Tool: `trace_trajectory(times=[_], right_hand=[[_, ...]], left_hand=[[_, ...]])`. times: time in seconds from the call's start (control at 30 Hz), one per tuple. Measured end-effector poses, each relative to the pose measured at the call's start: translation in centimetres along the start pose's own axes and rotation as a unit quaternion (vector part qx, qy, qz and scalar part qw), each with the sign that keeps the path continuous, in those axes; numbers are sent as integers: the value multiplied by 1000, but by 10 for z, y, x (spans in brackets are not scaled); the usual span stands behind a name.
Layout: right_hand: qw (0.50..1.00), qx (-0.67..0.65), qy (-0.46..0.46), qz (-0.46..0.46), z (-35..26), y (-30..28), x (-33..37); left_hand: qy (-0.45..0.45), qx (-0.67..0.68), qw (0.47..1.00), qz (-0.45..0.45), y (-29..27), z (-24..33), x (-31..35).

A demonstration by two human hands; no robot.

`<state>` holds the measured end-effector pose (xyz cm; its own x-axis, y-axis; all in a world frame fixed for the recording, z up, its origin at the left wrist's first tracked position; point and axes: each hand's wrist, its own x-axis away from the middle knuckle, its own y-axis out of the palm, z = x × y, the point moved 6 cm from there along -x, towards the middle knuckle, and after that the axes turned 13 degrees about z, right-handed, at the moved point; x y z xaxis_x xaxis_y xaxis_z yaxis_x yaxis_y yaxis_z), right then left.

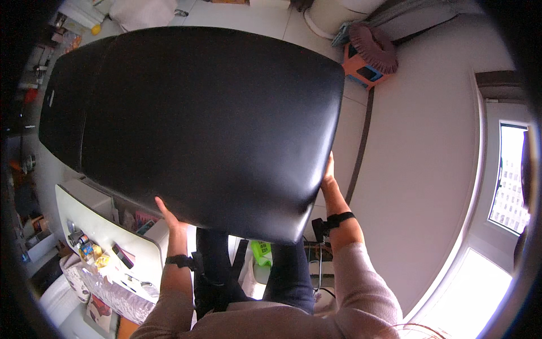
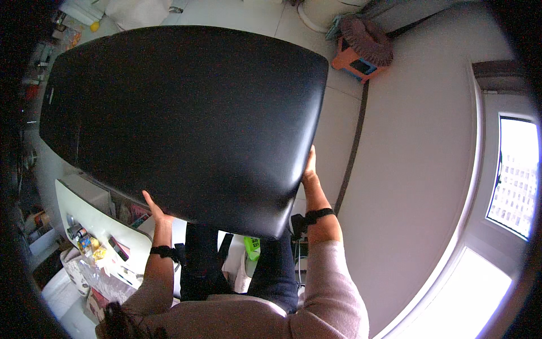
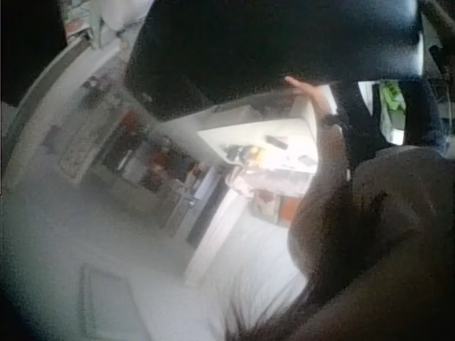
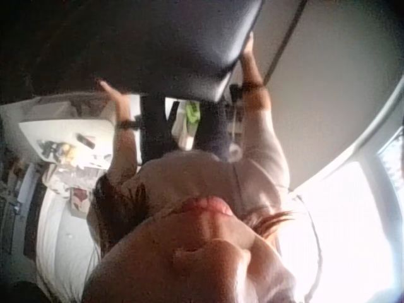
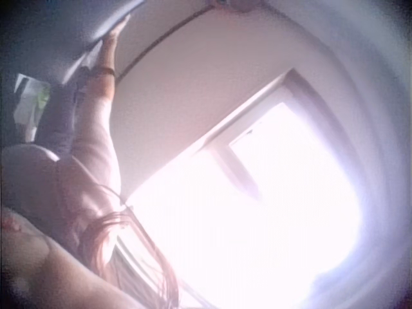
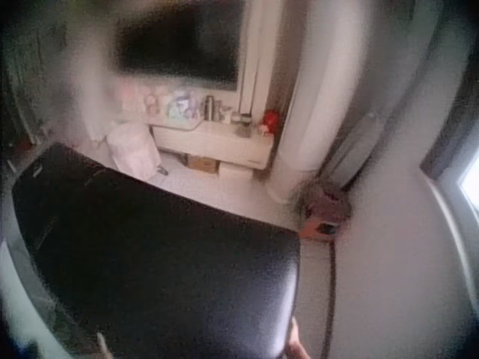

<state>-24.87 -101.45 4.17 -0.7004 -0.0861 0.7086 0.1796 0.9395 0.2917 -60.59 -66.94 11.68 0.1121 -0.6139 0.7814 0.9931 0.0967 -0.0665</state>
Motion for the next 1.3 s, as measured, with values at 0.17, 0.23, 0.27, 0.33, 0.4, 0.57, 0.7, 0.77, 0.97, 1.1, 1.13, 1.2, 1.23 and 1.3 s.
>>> trace_trajectory(times=[0.17, 0.23, 0.27, 0.33, 0.4, 0.57, 0.7, 0.77, 0.97, 1.1, 1.13, 1.2, 1.23, 1.3], right_hand=[[1000, 0, 10, 10, -24, -41, 4], [1000, 4, 15, 10, -31, -52, 4], [999, 1, 19, 36, -31, -58, 3], [998, -17, 23, 55, -31, -68, 0], [997, -40, 40, 54, -27, -73, -3], [994, 60, 44, 78, -25, -86, -4], [989, 119, -9, 91, -38, -79, 6], [978, 128, -27, 164, -45, -84, 10], [990, 51, 37, 126, -34, -86, 7], [972, 144, -22, 186, -46, -97, 8], [907, 272, -68, 315, -57, -108, 19], [787, 467, -110, 389, -89, -100, 37], [674, 487, -344, 436, -103, -67, 59], [656, 467, -480, 350, -97, -8, 79]], left_hand=[[-26, 33, 999, -23, -3, -38, 24], [-20, 19, 1000, 12, -8, -48, 30], [-18, 16, 999, 38, -11, -53, 31], [-34, 35, 999, -18, -4, -60, 35], [-42, 47, 997, -40, 0, -64, 36], [-38, 22, 999, -4, -7, -65, 34], [-39, 29, 999, 0, -13, -61, 35], [-65, 52, 996, -43, -6, -61, 35], [-86, 79, 992, -41, -4, -64, 31], [-40, 10, 999, -27, -15, -66, 27], [-21, -7, 999, -41, -17, -61, 28], [44, -187, 967, 171, -47, -39, 26], [167, -339, 898, 225, -47, -5, 24], [444, -490, 723, 199, -25, 53, 45]])
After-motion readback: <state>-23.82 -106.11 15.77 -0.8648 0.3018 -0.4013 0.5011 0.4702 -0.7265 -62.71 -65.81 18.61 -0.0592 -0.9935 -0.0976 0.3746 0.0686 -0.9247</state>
